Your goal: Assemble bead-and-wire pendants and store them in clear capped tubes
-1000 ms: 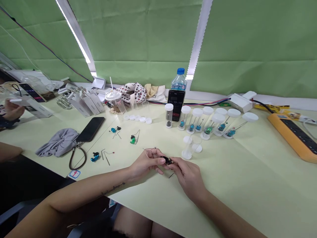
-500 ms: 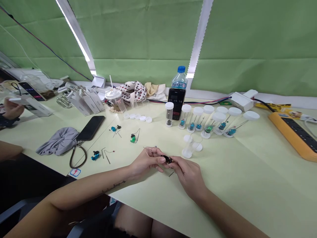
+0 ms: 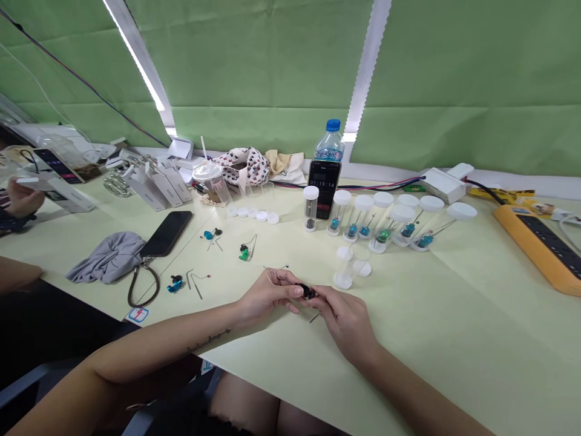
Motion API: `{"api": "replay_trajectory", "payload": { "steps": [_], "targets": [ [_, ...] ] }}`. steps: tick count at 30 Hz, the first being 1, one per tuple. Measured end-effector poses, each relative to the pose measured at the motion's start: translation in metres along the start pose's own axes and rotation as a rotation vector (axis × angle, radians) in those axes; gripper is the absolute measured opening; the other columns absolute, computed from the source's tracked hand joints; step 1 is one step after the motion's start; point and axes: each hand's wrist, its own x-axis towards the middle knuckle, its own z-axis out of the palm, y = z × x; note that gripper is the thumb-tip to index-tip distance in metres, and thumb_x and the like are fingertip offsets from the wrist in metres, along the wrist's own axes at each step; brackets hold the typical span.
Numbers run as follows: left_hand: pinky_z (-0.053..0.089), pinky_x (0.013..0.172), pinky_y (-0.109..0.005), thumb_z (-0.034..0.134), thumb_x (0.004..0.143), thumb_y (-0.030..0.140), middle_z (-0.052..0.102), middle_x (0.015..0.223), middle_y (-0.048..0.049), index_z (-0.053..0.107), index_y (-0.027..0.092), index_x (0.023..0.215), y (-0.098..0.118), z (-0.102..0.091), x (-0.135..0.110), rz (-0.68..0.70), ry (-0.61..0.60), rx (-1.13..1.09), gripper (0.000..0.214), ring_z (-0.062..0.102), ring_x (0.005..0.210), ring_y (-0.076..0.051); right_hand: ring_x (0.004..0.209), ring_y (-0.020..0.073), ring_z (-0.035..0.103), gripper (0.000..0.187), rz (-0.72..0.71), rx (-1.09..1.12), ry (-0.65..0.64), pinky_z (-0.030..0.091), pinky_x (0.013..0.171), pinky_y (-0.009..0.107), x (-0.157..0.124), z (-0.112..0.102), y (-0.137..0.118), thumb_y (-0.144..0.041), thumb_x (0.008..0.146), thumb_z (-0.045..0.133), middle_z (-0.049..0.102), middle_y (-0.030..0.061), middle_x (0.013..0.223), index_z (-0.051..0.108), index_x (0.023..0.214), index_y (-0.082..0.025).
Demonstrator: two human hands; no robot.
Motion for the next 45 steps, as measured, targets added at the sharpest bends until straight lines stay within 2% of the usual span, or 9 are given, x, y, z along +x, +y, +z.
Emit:
{"api": "replay_trajectory", "payload": {
  "steps": [26,33,38,45],
  "targets": [
    [0.056,0.063,-0.028,0.085,0.057,0.034,0.072,0.077,-0.0093,0.070,0.008,0.076,0.0002,0.0006,0.0008,-0.003,0.000,-0.002,0.036,0.068,0.069,-0.017,0.055,0.0128,0.066,0.015,-0.002,0.004,-0.018,0.050,0.053,0.022,-0.0010,0.0002,0.0003,-0.026,0.095,0.049,0.072,-0.0008,0.067,0.063,0.098,-0.021],
    [0.055,0.060,-0.026,0.085,0.059,0.034,0.071,0.074,-0.0089,0.069,0.008,0.077,-0.0013,-0.0009,0.0016,0.007,-0.006,0.009,0.036,0.067,0.068,-0.016,0.053,0.0117,0.065,0.015,-0.008,-0.010,-0.003,0.049,0.052,0.021,-0.0007,0.0004,0.0004,-0.027,0.095,0.050,0.069,-0.0020,0.063,0.064,0.096,-0.021],
    [0.051,0.054,-0.023,0.085,0.058,0.037,0.070,0.069,-0.0079,0.068,0.008,0.077,-0.0014,-0.0012,0.0024,0.006,-0.001,0.038,0.039,0.064,0.060,-0.014,0.050,0.0115,0.061,0.017,-0.005,-0.022,-0.008,0.047,0.050,0.022,-0.0011,0.0007,0.0015,-0.030,0.095,0.049,0.068,-0.0013,0.062,0.064,0.095,-0.020],
    [0.050,0.054,-0.023,0.085,0.057,0.036,0.068,0.067,-0.0060,0.069,0.009,0.077,-0.0006,-0.0005,0.0018,0.013,0.004,0.056,0.038,0.062,0.058,-0.012,0.053,0.0120,0.064,0.017,-0.001,-0.019,-0.003,0.049,0.051,0.022,-0.0030,0.0014,0.0029,-0.030,0.096,0.049,0.070,-0.0003,0.065,0.064,0.098,-0.020]
  ]
}}
